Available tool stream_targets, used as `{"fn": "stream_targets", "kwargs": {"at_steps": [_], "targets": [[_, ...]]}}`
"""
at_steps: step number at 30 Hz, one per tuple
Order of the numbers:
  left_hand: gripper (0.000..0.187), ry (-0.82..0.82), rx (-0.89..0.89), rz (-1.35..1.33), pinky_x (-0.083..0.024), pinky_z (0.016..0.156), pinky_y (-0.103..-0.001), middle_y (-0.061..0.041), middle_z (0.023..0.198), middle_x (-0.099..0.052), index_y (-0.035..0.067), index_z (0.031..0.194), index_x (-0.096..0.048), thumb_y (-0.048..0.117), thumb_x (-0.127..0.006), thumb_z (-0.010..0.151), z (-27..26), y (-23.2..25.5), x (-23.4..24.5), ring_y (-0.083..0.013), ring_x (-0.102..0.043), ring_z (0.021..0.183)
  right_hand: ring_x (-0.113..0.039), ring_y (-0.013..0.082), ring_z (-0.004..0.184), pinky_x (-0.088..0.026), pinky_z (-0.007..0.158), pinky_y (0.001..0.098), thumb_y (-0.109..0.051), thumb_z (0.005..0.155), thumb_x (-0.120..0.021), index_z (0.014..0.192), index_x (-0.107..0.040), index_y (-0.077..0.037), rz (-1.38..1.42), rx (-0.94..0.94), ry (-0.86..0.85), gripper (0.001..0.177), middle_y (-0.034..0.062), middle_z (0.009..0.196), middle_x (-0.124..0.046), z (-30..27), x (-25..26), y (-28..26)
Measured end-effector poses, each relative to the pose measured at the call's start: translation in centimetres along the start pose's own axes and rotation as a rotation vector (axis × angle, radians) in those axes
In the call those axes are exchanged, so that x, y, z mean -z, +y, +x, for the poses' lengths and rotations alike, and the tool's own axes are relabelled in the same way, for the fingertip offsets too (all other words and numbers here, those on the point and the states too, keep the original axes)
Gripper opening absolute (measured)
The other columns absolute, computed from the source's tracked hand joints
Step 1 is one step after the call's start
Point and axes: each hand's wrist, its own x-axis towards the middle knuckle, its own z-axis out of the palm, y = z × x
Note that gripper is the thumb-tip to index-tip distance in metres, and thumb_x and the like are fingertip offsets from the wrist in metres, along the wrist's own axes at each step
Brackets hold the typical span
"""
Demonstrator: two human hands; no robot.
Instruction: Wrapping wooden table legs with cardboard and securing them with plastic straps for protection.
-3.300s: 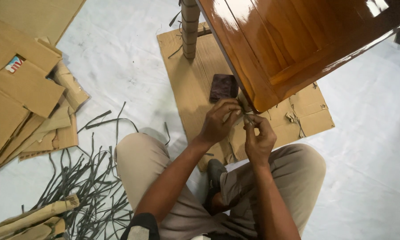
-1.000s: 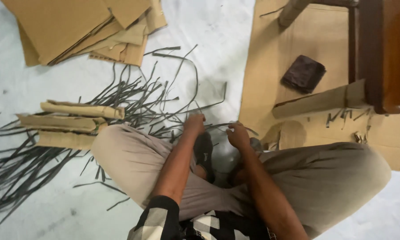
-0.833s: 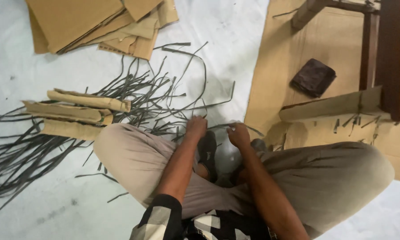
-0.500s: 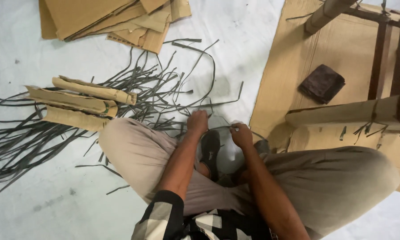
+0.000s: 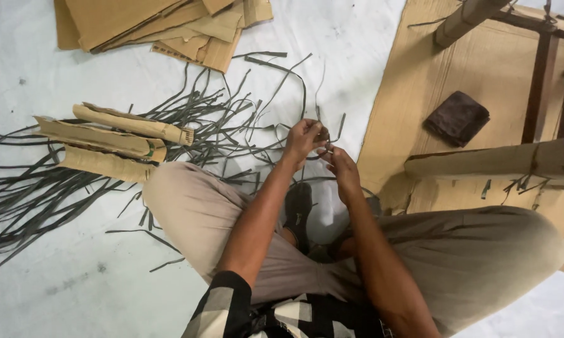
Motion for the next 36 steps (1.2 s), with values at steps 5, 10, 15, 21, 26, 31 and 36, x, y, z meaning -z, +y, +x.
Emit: {"fn": "stream_targets", "kwargs": {"at_steps": [5, 10, 15, 21, 26, 31, 36], "targets": [[0.031, -0.013, -0.041, -0.107, -0.067, 0.076, -0.036, -0.017, 0.101, -0.072, 0.001, 0.118, -0.058, 0.016, -0.072, 0.095, 0.4, -0.3, -0.7, -0.0238, -0.076, 0.086, -0.065, 0.0216, 0.093, -0.052, 0.099, 0.0379, -0.026, 0.111, -0.046, 0.133, -0.063, -0.002, 0.133, -0.004, -0.033, 0.037, 0.0113, 0.093, -0.061, 1.0, 1.5, 1.6], [0.029, 0.045, -0.106, -0.124, -0.068, 0.073, -0.034, -0.014, 0.100, -0.071, 0.001, 0.115, -0.059, 0.009, -0.074, 0.092, -0.8, 1.8, -1.9, -0.0237, -0.076, 0.085, -0.046, 0.0038, 0.055, -0.048, 0.055, 0.0154, -0.024, 0.109, -0.051, 0.117, -0.069, -0.001, 0.192, 0.021, 0.022, 0.030, -0.0056, 0.068, -0.039, 0.7, 3.4, 1.0], [0.023, 0.285, -0.176, -0.201, -0.066, 0.075, -0.033, -0.007, 0.089, -0.074, 0.012, 0.102, -0.069, 0.019, -0.083, 0.085, -1.8, 4.0, -2.5, -0.0181, -0.076, 0.078, -0.040, 0.0060, 0.044, -0.034, 0.037, 0.0205, -0.027, 0.098, -0.069, 0.096, -0.073, -0.012, 0.131, -0.047, 0.373, 0.016, -0.0035, 0.060, -0.042, 1.7, 6.8, 2.5], [0.018, 0.365, -0.277, -0.363, -0.065, 0.072, -0.030, -0.006, 0.086, -0.072, 0.013, 0.099, -0.066, 0.025, -0.077, 0.092, -0.8, 4.8, -3.2, -0.0176, -0.075, 0.076, -0.071, 0.0242, 0.085, -0.059, 0.074, 0.0408, -0.051, 0.092, -0.074, 0.113, -0.080, -0.024, -0.255, -0.184, 0.607, 0.034, 0.0113, 0.096, -0.073, 5.3, 12.5, 11.6], [0.026, 0.399, -0.283, -0.303, -0.062, 0.062, -0.028, -0.006, 0.081, -0.065, 0.011, 0.105, -0.068, 0.034, -0.076, 0.094, -1.4, 5.1, -5.3, -0.0146, -0.068, 0.065, -0.072, 0.0350, 0.087, -0.057, 0.078, 0.0454, -0.046, 0.087, -0.067, 0.094, -0.082, -0.023, -0.657, -0.270, 0.524, 0.029, 0.0077, 0.084, -0.075, 4.5, 14.0, 13.9], [0.029, 0.369, -0.257, -0.252, -0.056, 0.054, -0.023, -0.002, 0.079, -0.059, 0.011, 0.109, -0.069, 0.036, -0.071, 0.095, -2.8, 5.9, -8.1, -0.0095, -0.058, 0.058, -0.074, 0.0399, 0.089, -0.057, 0.081, 0.0486, -0.044, 0.082, -0.065, 0.085, -0.084, -0.018, -0.967, -0.263, 0.231, 0.033, 0.0122, 0.082, -0.078, 3.5, 15.0, 15.7], [0.026, 0.269, -0.267, -0.230, -0.043, 0.041, -0.020, -0.003, 0.075, -0.055, 0.009, 0.109, -0.069, 0.033, -0.068, 0.099, -3.6, 5.9, -11.4, -0.0086, -0.047, 0.050, -0.075, 0.0444, 0.095, -0.055, 0.100, 0.0463, -0.018, 0.097, -0.036, 0.106, -0.059, 0.026, 0.056, -0.758, -0.170, 0.051, 0.0394, 0.097, -0.072, 4.8, 18.0, 28.6]]}}
